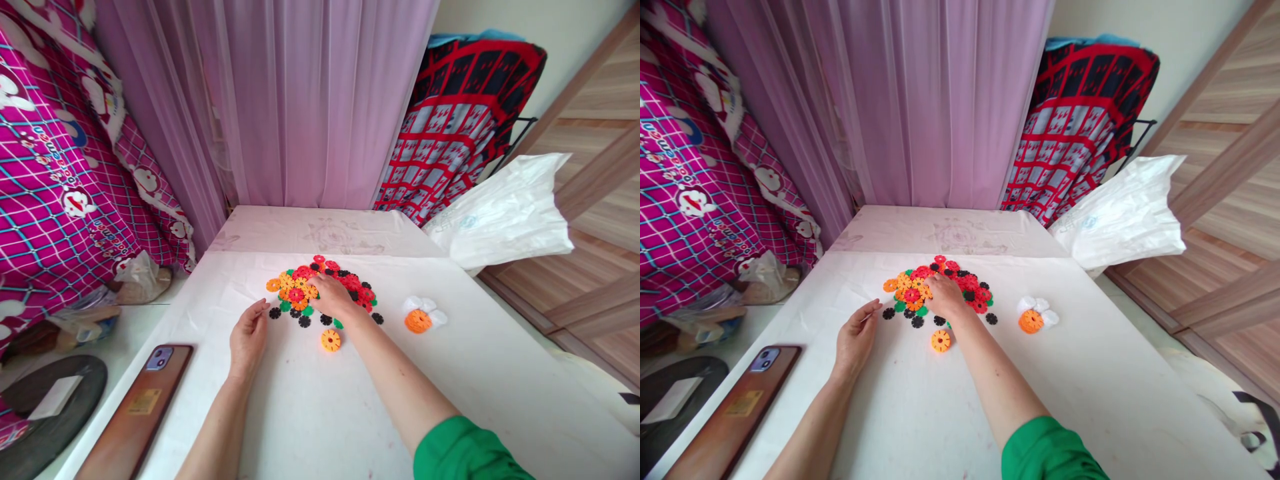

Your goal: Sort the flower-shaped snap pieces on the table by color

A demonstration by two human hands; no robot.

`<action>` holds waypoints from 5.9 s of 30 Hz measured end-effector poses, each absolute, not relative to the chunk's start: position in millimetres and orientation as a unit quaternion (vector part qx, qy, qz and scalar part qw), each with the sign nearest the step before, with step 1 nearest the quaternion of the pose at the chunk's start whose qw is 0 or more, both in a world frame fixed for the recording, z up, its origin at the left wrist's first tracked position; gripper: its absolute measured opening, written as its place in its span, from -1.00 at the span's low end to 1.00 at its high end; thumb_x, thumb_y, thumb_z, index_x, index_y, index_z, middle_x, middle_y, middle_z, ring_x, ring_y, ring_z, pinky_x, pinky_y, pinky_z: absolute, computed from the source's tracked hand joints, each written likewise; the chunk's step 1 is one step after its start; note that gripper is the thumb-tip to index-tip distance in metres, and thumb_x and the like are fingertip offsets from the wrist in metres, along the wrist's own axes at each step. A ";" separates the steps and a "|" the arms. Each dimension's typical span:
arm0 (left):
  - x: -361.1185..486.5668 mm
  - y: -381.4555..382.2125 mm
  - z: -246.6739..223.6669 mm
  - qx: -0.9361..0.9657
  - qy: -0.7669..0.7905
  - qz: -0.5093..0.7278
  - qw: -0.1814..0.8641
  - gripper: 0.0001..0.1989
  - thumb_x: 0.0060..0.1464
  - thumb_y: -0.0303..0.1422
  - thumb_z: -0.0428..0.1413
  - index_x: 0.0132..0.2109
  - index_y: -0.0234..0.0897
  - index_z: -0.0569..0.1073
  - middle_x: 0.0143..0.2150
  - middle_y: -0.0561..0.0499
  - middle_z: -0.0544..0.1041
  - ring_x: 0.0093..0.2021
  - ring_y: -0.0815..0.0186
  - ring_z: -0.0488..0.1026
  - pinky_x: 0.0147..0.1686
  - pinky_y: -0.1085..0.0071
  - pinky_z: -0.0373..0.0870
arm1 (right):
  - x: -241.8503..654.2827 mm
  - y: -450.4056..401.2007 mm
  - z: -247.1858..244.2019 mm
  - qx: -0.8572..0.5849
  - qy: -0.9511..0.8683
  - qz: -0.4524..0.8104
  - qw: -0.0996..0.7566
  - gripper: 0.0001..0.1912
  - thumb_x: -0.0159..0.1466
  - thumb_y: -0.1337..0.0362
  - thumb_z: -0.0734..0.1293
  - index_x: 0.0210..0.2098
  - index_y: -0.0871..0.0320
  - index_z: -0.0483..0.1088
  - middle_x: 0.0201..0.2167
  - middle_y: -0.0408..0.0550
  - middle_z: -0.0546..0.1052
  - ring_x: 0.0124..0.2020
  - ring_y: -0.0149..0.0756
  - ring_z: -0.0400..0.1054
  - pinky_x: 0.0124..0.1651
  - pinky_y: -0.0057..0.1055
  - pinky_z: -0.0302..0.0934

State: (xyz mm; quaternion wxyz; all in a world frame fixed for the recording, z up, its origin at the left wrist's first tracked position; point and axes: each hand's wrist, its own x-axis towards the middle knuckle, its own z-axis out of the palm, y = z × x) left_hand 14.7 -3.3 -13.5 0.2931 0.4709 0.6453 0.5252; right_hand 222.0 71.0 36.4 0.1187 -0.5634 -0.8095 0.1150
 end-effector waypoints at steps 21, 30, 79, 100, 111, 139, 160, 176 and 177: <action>16.4 -4.3 -9.4 0.473 0.647 0.523 0.291 -0.74 0.07 -0.26 0.05 -0.14 -0.18 0.55 0.04 -0.04 0.58 0.04 0.21 0.51 0.13 0.22 0.34 | 258.0 8.1 25.9 -0.562 -0.720 0.212 0.346 -0.54 0.07 0.33 0.38 -0.02 0.10 0.34 -0.16 -0.08 0.53 -0.22 -0.32 0.43 -0.11 -0.35 0.33; 14.9 -4.4 -9.9 0.485 0.649 0.512 0.285 -0.70 0.08 -0.23 0.04 -0.11 -0.20 0.54 0.06 -0.06 0.57 0.03 0.19 0.51 0.14 0.19 0.33 | 258.5 -44.7 25.0 -0.551 -0.778 0.117 0.277 -0.52 0.04 0.40 0.34 -0.02 0.12 0.34 -0.21 -0.07 0.55 -0.17 -0.21 0.42 -0.05 -0.27 0.27; 16.2 3.8 -10.7 0.680 0.643 0.340 0.093 -0.53 0.15 -0.16 -0.04 0.13 -0.22 0.47 0.26 -0.13 0.40 0.32 -0.01 0.21 0.29 0.01 0.11 | 276.1 -28.8 -15.4 -0.596 -0.588 0.186 0.515 -0.70 0.16 0.12 0.20 -0.36 0.11 0.50 -0.51 -0.11 0.57 -0.50 -0.32 0.42 -0.35 -0.44 0.32; 88.5 65.2 8.8 0.849 0.496 0.104 0.148 -0.42 0.24 0.08 -0.24 0.30 0.06 0.26 0.41 0.06 0.16 0.43 0.05 -0.04 0.35 -0.14 -0.29 | 275.0 -28.0 -19.9 -0.602 -0.495 0.278 0.561 -0.66 0.18 0.00 0.26 -0.36 0.12 0.50 -0.59 -0.13 0.49 -0.57 -0.32 0.35 -0.49 -0.44 0.26; 102.7 112.5 12.8 0.838 0.520 0.080 0.143 -0.33 0.24 0.06 -0.24 0.38 -0.12 0.11 0.45 -0.08 0.02 0.45 0.04 -0.12 0.35 -0.09 -0.24 | 272.6 -27.5 -15.5 -0.583 -0.509 0.271 0.573 -0.70 0.18 0.05 0.25 -0.40 0.12 0.49 -0.63 -0.16 0.45 -0.61 -0.38 0.29 -0.54 -0.49 0.22; 96.7 121.3 33.7 0.822 0.566 0.024 0.060 -0.46 0.28 -0.10 -0.19 0.30 -0.16 0.25 0.39 -0.09 0.20 0.38 0.09 0.09 0.33 0.00 -0.07 | 268.0 -22.8 -15.5 -0.561 -0.526 0.279 0.575 -0.73 0.21 0.14 0.24 -0.36 0.15 0.51 -0.61 -0.13 0.49 -0.60 -0.38 0.35 -0.52 -0.51 0.24; 0.4 19.2 -12.4 0.633 0.669 0.375 0.108 -0.58 0.18 -0.29 -0.10 0.10 -0.22 0.48 0.08 -0.09 0.55 0.08 0.17 0.48 0.09 0.20 0.41 | 272.9 -0.4 -11.4 -0.541 -0.658 0.098 0.515 -0.74 0.27 0.31 0.21 -0.20 0.08 0.53 -0.22 -0.01 0.59 -0.20 -0.25 0.46 -0.17 -0.35 0.35; 7.2 20.2 -4.8 0.619 0.683 0.361 0.146 -0.58 0.14 -0.30 -0.05 0.10 -0.24 0.48 -0.15 -0.09 0.62 -0.14 0.19 0.53 -0.11 0.25 0.46 | 292.9 12.2 -18.8 -0.614 -0.705 -0.068 0.349 -0.82 0.25 0.35 0.29 -0.33 0.02 0.55 -0.18 -0.15 0.60 -0.13 -0.24 0.35 -0.09 -0.30 0.12; 7.4 20.2 -4.5 0.619 0.682 0.361 0.144 -0.58 0.14 -0.30 -0.04 0.10 -0.23 0.49 -0.15 -0.09 0.62 -0.14 0.18 0.53 -0.11 0.25 0.46 | 293.4 12.0 -17.8 -0.622 -0.695 -0.074 0.352 -0.84 0.23 0.35 0.30 -0.35 0.03 0.54 -0.19 -0.14 0.60 -0.15 -0.25 0.35 -0.10 -0.31 0.11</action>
